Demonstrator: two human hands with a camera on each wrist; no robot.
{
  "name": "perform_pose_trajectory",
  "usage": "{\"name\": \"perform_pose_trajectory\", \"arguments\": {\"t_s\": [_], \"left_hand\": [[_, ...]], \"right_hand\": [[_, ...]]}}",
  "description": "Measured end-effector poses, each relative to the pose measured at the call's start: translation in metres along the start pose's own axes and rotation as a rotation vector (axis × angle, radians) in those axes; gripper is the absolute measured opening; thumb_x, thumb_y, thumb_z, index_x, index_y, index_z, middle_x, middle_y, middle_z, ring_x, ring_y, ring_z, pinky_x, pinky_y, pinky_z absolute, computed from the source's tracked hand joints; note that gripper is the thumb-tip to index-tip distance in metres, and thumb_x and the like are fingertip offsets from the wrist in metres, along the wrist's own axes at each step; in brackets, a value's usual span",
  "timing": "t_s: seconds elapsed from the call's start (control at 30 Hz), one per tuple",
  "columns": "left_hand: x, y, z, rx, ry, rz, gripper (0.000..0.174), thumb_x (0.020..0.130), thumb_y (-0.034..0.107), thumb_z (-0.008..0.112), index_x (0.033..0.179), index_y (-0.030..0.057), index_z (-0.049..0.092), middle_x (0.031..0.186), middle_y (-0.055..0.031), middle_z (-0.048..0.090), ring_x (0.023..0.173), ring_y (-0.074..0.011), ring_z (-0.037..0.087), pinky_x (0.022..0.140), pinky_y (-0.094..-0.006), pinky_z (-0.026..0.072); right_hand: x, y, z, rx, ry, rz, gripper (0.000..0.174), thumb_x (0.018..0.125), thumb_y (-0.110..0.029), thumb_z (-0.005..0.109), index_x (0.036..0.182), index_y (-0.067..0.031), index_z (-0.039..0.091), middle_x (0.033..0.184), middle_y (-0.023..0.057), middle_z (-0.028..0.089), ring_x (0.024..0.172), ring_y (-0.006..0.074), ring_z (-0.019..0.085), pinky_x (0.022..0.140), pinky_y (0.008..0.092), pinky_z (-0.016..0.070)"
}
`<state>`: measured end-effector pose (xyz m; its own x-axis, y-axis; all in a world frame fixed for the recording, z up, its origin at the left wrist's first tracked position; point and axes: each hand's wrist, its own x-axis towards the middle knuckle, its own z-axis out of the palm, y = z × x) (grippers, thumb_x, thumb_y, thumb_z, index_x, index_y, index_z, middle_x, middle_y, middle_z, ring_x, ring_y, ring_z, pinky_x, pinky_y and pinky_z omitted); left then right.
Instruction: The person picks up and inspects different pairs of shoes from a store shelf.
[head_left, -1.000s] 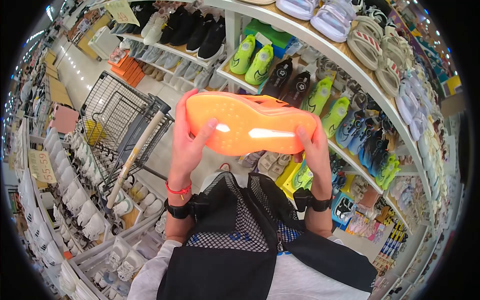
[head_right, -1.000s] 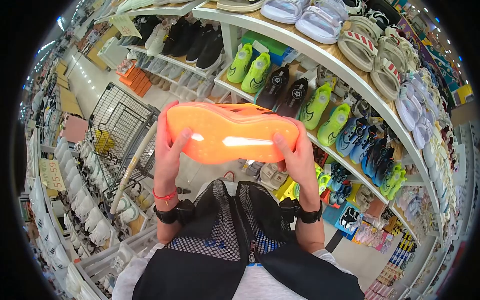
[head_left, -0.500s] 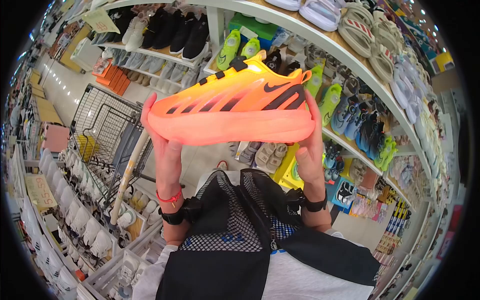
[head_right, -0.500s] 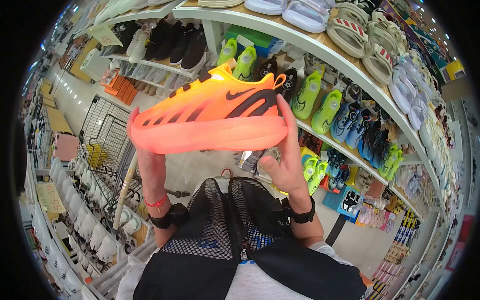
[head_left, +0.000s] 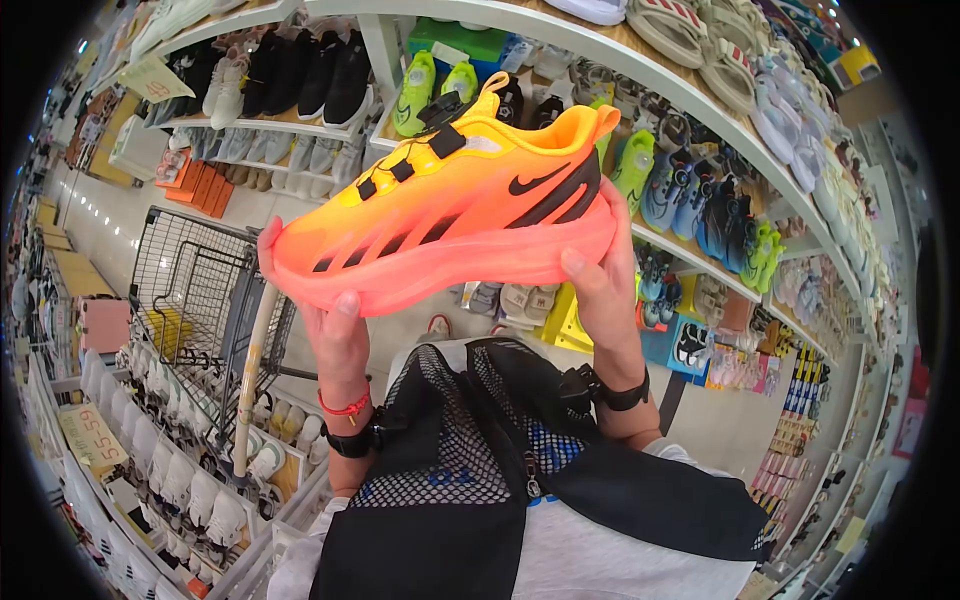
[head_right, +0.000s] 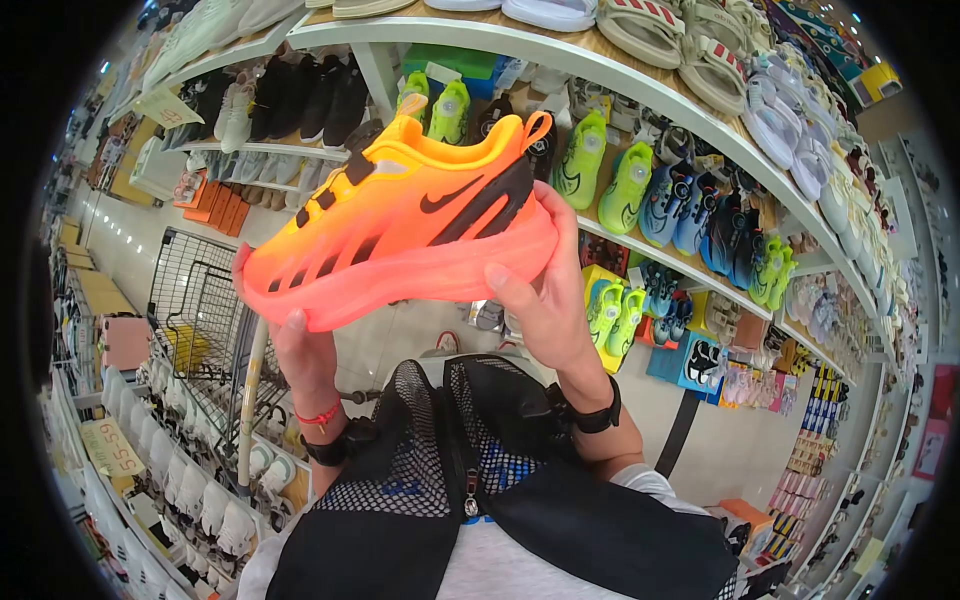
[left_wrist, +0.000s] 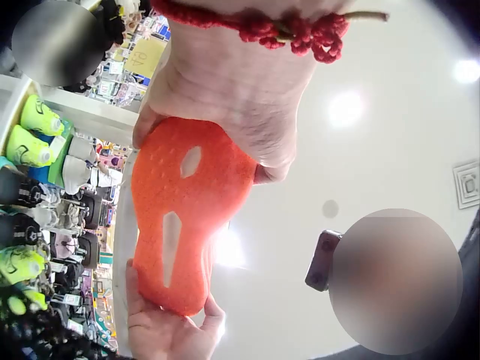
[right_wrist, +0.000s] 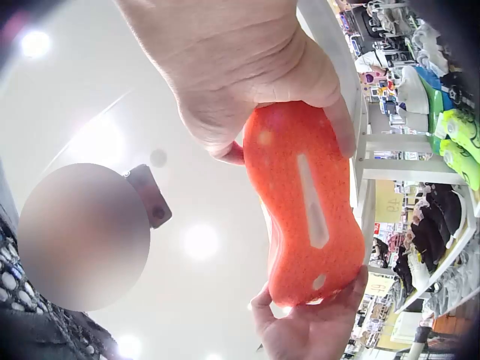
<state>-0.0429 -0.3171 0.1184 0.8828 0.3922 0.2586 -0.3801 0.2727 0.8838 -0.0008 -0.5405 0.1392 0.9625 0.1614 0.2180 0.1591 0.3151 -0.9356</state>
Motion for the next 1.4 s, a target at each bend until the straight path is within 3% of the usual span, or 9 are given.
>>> {"name": "perform_pose_trajectory", "arguments": {"t_s": [0.33, 0.4, 0.5, 0.53, 0.6, 0.87, 1.4], "left_hand": [[-0.007, 0.004, -0.001, -0.077, -0.009, -0.001, 0.093, 0.072, 0.020, 0.069, 0.142, 0.0139, 0.008, 0.130, -0.0081, 0.033, 0.122, -0.0264, 0.039, 0.102, -0.0420, 0.0360], [-0.008, 0.001, -0.005, -0.090, -0.050, 0.080, 0.087, 0.074, 0.014, 0.059, 0.144, 0.0142, 0.007, 0.132, -0.0110, 0.036, 0.123, -0.0321, 0.041, 0.103, -0.0492, 0.0349], [-0.009, 0.002, -0.007, -0.055, -0.057, 0.097, 0.086, 0.074, 0.014, 0.058, 0.144, 0.0142, 0.007, 0.131, -0.0117, 0.036, 0.122, -0.0331, 0.042, 0.103, -0.0499, 0.0357], [-0.009, 0.002, -0.006, -0.056, -0.057, 0.095, 0.086, 0.074, 0.014, 0.058, 0.144, 0.0142, 0.007, 0.131, -0.0117, 0.036, 0.122, -0.0331, 0.042, 0.103, -0.0499, 0.0357], [-0.010, 0.004, -0.004, -0.054, -0.003, 0.061, 0.094, 0.069, 0.021, 0.070, 0.141, 0.0151, 0.009, 0.131, -0.0099, 0.033, 0.124, -0.0276, 0.037, 0.104, -0.0440, 0.0340], [-0.011, 0.007, -0.005, -0.061, 0.012, 0.059, 0.093, 0.068, 0.020, 0.069, 0.141, 0.0141, 0.011, 0.132, -0.0099, 0.033, 0.124, -0.0275, 0.036, 0.105, -0.0434, 0.0323], [-0.012, 0.008, 0.002, -0.040, 0.028, 0.078, 0.093, 0.068, 0.022, 0.070, 0.140, 0.0148, 0.011, 0.130, -0.0112, 0.034, 0.123, -0.0285, 0.038, 0.104, -0.0446, 0.0344]], "right_hand": [[-0.009, 0.000, 0.007, 0.012, 0.046, -0.030, 0.080, 0.076, -0.016, 0.066, 0.136, 0.0023, 0.017, 0.129, 0.0154, 0.038, 0.119, 0.0217, 0.043, 0.101, 0.0353, 0.0364], [-0.010, 0.001, 0.010, -0.006, 0.051, -0.045, 0.080, 0.075, -0.016, 0.066, 0.136, 0.0022, 0.018, 0.128, 0.0153, 0.039, 0.119, 0.0222, 0.043, 0.100, 0.0354, 0.0374], [-0.012, 0.002, 0.013, 0.003, 0.081, -0.057, 0.080, 0.074, -0.015, 0.067, 0.135, 0.0022, 0.019, 0.127, 0.0151, 0.039, 0.118, 0.0228, 0.044, 0.099, 0.0354, 0.0386], [-0.012, 0.003, 0.012, 0.009, 0.084, -0.049, 0.080, 0.074, -0.016, 0.067, 0.135, 0.0023, 0.019, 0.127, 0.0152, 0.039, 0.118, 0.0226, 0.043, 0.099, 0.0353, 0.0383], [-0.013, 0.003, 0.012, 0.015, 0.086, -0.040, 0.080, 0.074, -0.017, 0.066, 0.135, 0.0023, 0.019, 0.127, 0.0153, 0.039, 0.118, 0.0224, 0.043, 0.100, 0.0352, 0.0380], [-0.013, 0.003, 0.010, 0.114, 0.064, -0.026, 0.080, 0.076, -0.022, 0.065, 0.136, 0.0027, 0.017, 0.131, 0.0156, 0.037, 0.121, 0.0218, 0.040, 0.103, 0.0350, 0.0325], [-0.011, 0.005, 0.010, 0.129, 0.073, -0.025, 0.079, 0.076, -0.023, 0.067, 0.135, 0.0011, 0.020, 0.129, 0.0134, 0.039, 0.119, 0.0199, 0.043, 0.101, 0.0343, 0.0359]]}}
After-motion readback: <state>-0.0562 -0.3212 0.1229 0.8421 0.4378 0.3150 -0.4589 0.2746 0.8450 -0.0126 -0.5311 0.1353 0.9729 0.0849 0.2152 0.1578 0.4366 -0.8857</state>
